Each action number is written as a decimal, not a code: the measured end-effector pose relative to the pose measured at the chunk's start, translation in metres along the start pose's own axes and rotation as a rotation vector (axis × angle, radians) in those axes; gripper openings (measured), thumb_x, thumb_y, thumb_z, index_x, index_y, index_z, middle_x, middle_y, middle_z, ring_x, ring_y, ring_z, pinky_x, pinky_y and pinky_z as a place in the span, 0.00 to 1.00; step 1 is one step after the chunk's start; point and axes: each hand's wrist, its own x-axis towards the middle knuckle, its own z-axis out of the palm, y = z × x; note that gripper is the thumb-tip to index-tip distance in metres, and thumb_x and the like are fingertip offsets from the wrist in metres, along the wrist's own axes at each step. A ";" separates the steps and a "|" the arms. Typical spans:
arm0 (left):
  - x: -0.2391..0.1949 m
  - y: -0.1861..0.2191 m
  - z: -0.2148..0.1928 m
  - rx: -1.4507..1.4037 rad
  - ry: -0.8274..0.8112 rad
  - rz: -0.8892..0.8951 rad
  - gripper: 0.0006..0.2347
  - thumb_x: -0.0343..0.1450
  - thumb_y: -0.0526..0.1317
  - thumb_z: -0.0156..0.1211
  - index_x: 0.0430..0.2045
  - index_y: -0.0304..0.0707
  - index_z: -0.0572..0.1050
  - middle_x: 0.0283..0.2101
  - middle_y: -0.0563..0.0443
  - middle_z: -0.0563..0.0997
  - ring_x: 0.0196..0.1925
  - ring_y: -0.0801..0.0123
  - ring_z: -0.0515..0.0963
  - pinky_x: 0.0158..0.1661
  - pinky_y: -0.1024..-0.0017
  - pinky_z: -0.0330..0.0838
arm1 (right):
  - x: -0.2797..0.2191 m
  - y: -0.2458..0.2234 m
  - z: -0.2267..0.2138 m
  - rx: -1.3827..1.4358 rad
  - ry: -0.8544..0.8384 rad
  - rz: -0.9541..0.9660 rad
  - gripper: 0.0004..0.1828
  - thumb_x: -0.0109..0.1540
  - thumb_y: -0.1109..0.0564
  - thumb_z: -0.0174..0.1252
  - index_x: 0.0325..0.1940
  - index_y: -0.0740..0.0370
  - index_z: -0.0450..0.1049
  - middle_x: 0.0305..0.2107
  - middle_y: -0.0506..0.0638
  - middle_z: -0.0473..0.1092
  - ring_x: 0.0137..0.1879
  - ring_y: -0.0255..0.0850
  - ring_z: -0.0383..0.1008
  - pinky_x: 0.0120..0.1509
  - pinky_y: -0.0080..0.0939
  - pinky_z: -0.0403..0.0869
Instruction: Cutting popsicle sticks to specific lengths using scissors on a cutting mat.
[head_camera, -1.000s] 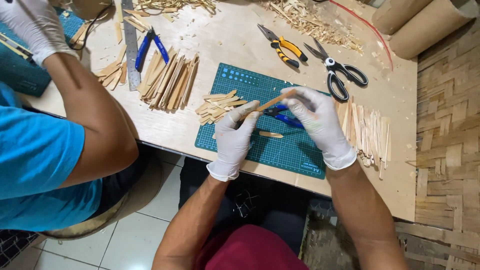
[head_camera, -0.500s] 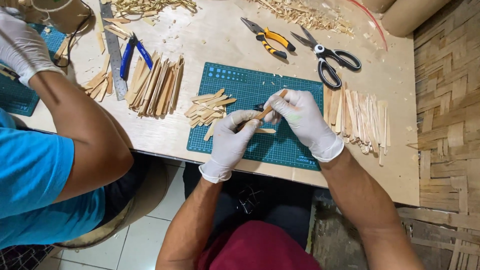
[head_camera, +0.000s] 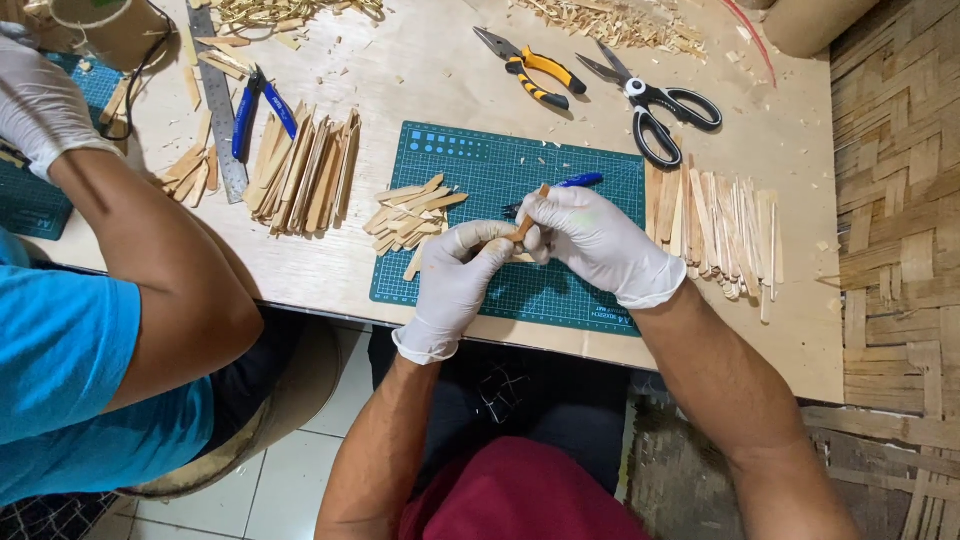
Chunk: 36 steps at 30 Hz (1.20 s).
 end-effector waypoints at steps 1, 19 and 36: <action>0.000 0.000 0.003 0.001 -0.001 0.001 0.04 0.68 0.29 0.67 0.35 0.28 0.83 0.30 0.40 0.85 0.35 0.69 0.84 0.40 0.71 0.82 | 0.003 0.005 -0.003 0.001 0.000 -0.001 0.12 0.70 0.54 0.56 0.35 0.62 0.73 0.24 0.49 0.70 0.29 0.34 0.71 0.35 0.34 0.68; -0.004 0.000 0.012 0.200 0.311 0.215 0.09 0.70 0.28 0.63 0.42 0.35 0.84 0.35 0.39 0.87 0.37 0.72 0.83 0.37 0.70 0.81 | -0.017 0.019 0.044 -1.464 0.477 -1.611 0.05 0.63 0.62 0.63 0.41 0.62 0.83 0.25 0.48 0.72 0.30 0.43 0.72 0.40 0.42 0.73; -0.007 0.003 0.018 0.100 0.073 0.049 0.06 0.70 0.30 0.65 0.37 0.37 0.85 0.30 0.45 0.87 0.33 0.74 0.84 0.41 0.73 0.82 | 0.007 0.007 -0.001 -0.420 0.215 -0.372 0.18 0.67 0.51 0.63 0.26 0.64 0.78 0.17 0.53 0.73 0.24 0.37 0.73 0.33 0.33 0.70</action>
